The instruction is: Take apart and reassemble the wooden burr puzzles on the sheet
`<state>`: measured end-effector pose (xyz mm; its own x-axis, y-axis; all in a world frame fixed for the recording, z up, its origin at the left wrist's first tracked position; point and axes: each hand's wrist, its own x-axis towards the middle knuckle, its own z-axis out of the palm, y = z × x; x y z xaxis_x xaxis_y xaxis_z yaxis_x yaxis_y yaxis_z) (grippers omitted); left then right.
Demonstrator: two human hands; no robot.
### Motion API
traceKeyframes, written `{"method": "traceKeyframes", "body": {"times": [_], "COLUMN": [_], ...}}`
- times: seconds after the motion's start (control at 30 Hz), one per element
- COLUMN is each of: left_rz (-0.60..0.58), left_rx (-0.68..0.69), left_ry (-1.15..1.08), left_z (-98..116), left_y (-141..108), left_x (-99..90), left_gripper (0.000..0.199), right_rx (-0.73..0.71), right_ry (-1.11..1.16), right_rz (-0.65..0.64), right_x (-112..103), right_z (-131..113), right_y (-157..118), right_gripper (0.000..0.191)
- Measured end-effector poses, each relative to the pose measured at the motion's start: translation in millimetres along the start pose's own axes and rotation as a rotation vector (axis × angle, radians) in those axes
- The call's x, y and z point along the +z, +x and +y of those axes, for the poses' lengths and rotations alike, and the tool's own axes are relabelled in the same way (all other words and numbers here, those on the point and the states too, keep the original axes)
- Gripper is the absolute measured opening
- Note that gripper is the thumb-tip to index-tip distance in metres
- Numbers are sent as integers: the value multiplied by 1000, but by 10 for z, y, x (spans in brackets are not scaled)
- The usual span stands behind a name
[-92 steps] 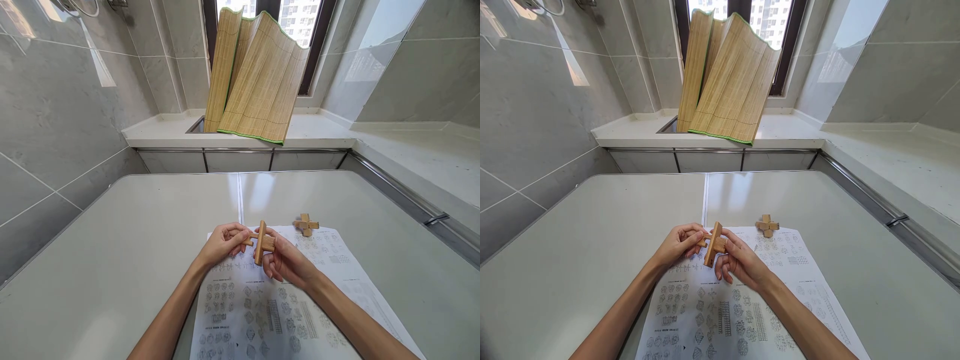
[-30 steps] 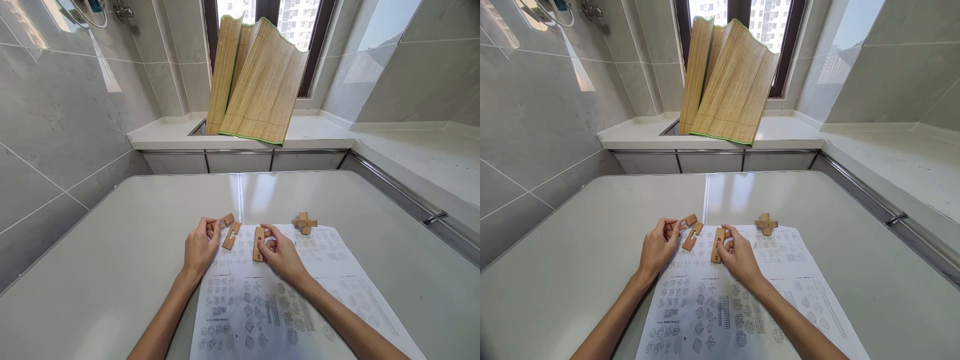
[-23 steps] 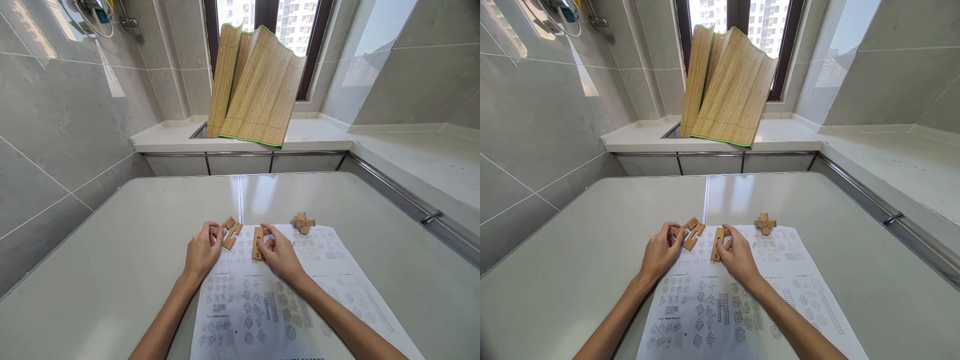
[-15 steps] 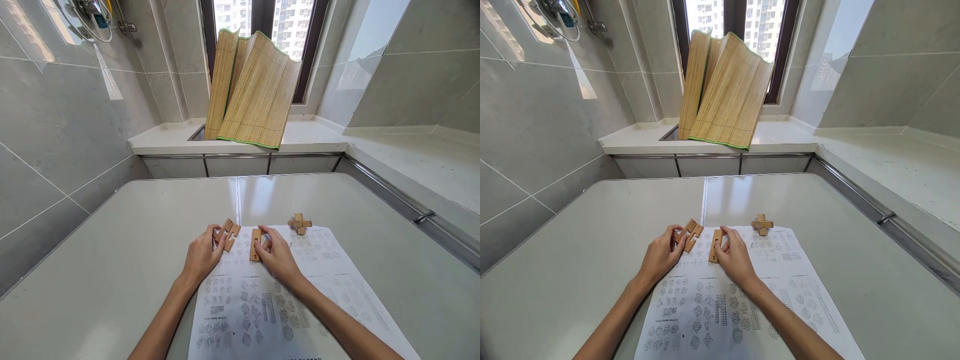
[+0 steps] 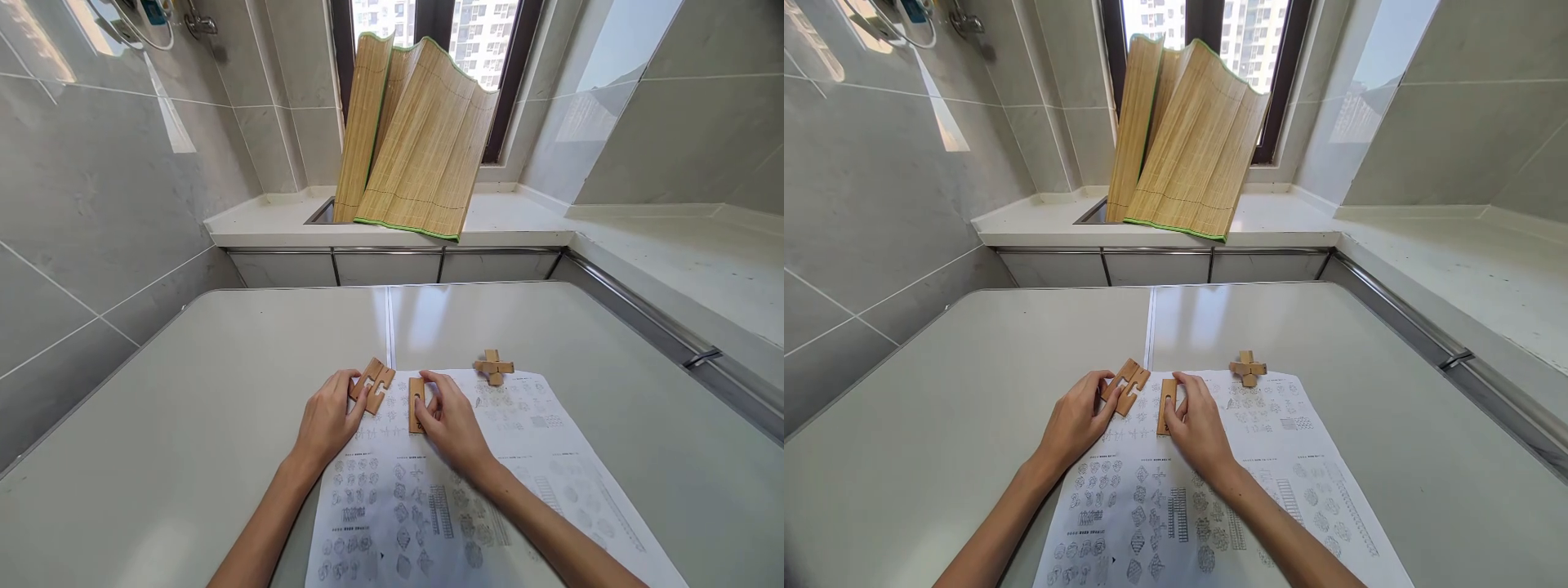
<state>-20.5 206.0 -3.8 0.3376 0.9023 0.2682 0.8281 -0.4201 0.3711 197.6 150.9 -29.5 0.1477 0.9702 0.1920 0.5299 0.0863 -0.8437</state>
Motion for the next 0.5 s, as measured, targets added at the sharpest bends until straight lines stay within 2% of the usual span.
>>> {"method": "traceKeyframes", "body": {"times": [0.2,0.5], "left_rz": [-2,13], "left_rx": [24,51], "left_ry": [7,-28], "left_z": [13,32], "left_y": [-7,-16], "left_x": [-2,-5], "left_gripper": [27,24], "right_rx": [-3,7], "right_ry": [0,131], "right_rz": [-5,-64], "right_x": [-7,-26], "right_z": [-31,-80], "right_y": [1,-16], "right_gripper": [30,31]}}
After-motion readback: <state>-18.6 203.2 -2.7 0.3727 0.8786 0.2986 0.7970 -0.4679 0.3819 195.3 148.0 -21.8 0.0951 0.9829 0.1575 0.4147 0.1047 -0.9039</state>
